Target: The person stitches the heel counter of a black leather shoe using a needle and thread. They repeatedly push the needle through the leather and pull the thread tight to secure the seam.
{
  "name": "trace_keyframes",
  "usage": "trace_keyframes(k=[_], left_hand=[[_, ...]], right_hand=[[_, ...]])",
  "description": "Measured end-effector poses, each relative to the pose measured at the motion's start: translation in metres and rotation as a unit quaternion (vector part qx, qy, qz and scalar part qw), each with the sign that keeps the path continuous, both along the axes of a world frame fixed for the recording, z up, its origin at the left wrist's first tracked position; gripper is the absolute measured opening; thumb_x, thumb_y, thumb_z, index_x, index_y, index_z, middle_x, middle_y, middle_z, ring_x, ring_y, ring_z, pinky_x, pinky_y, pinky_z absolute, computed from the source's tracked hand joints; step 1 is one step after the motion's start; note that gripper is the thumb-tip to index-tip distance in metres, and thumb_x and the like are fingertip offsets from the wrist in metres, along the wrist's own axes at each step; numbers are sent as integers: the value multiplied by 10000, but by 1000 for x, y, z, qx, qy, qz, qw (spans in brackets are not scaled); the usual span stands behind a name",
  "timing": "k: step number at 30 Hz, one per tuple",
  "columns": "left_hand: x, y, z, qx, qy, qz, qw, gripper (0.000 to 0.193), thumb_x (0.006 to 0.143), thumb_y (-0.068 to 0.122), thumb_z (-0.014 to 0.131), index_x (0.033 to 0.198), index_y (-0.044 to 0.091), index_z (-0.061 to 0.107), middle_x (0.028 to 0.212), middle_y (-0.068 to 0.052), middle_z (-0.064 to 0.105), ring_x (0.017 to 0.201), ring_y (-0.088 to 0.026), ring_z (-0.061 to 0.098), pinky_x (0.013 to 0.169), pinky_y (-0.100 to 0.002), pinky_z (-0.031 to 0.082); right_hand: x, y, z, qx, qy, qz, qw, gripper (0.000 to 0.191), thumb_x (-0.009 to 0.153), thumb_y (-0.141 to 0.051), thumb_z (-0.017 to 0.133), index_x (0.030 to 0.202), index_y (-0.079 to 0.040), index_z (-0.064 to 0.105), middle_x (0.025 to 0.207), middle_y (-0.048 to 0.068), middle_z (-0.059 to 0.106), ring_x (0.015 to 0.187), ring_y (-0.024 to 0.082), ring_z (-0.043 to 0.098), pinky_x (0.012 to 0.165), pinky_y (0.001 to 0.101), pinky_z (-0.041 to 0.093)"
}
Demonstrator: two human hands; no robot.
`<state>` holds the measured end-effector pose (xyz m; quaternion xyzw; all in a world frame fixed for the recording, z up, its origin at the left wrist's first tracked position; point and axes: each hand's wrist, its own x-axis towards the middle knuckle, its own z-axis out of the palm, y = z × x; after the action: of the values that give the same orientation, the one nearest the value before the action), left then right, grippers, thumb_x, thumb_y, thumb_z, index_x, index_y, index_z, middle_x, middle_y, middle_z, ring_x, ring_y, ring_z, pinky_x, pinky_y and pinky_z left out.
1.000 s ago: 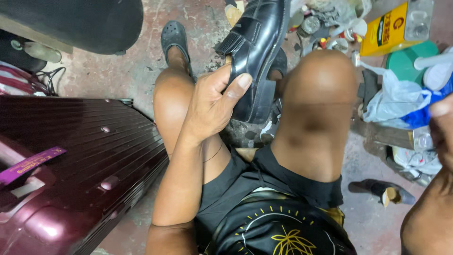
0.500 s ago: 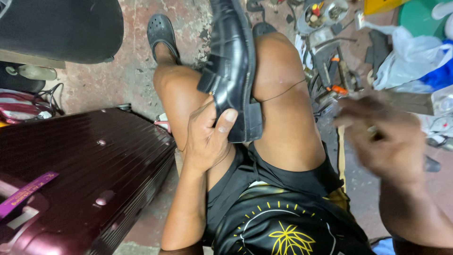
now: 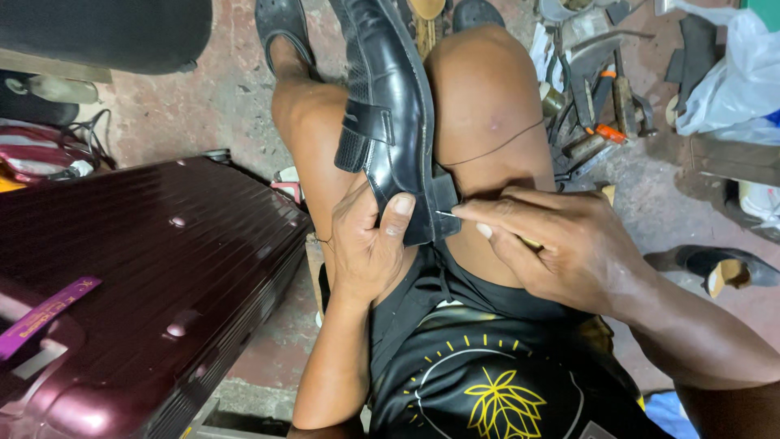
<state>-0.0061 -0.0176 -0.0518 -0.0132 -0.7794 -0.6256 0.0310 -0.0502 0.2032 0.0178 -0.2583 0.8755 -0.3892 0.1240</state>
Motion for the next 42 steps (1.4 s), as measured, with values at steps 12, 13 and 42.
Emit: trace_keyframes(k=[12,13,42], left_hand=[[-3,5,4,-29,-50,22,998,249,1055,206,605,1084,-33,667,1009,-168,673,947,-270,642,913,-363,520],[-3,5,5,-22,-39,21,999,254,1061,212,597,1094,-29,667,998,-158,671,933,-266,641,894,-363,519],[-12,10,9,-70,33,45,996,211,1112,195,579,1143,1,658,1038,-181,669,951,-371,644,899,-428,517]], right_hand=[[-5,0,4,54,3,22,998,329,861,-66,698,1182,-122,743,924,81,761,662,255,715,563,359,571],[-6,0,5,57,10,30,998,338,860,-62,691,1191,-113,737,931,87,761,680,261,722,571,364,575],[-28,-24,13,269,110,189,938,323,899,-83,570,1191,-5,687,1129,295,711,619,210,709,408,333,529]])
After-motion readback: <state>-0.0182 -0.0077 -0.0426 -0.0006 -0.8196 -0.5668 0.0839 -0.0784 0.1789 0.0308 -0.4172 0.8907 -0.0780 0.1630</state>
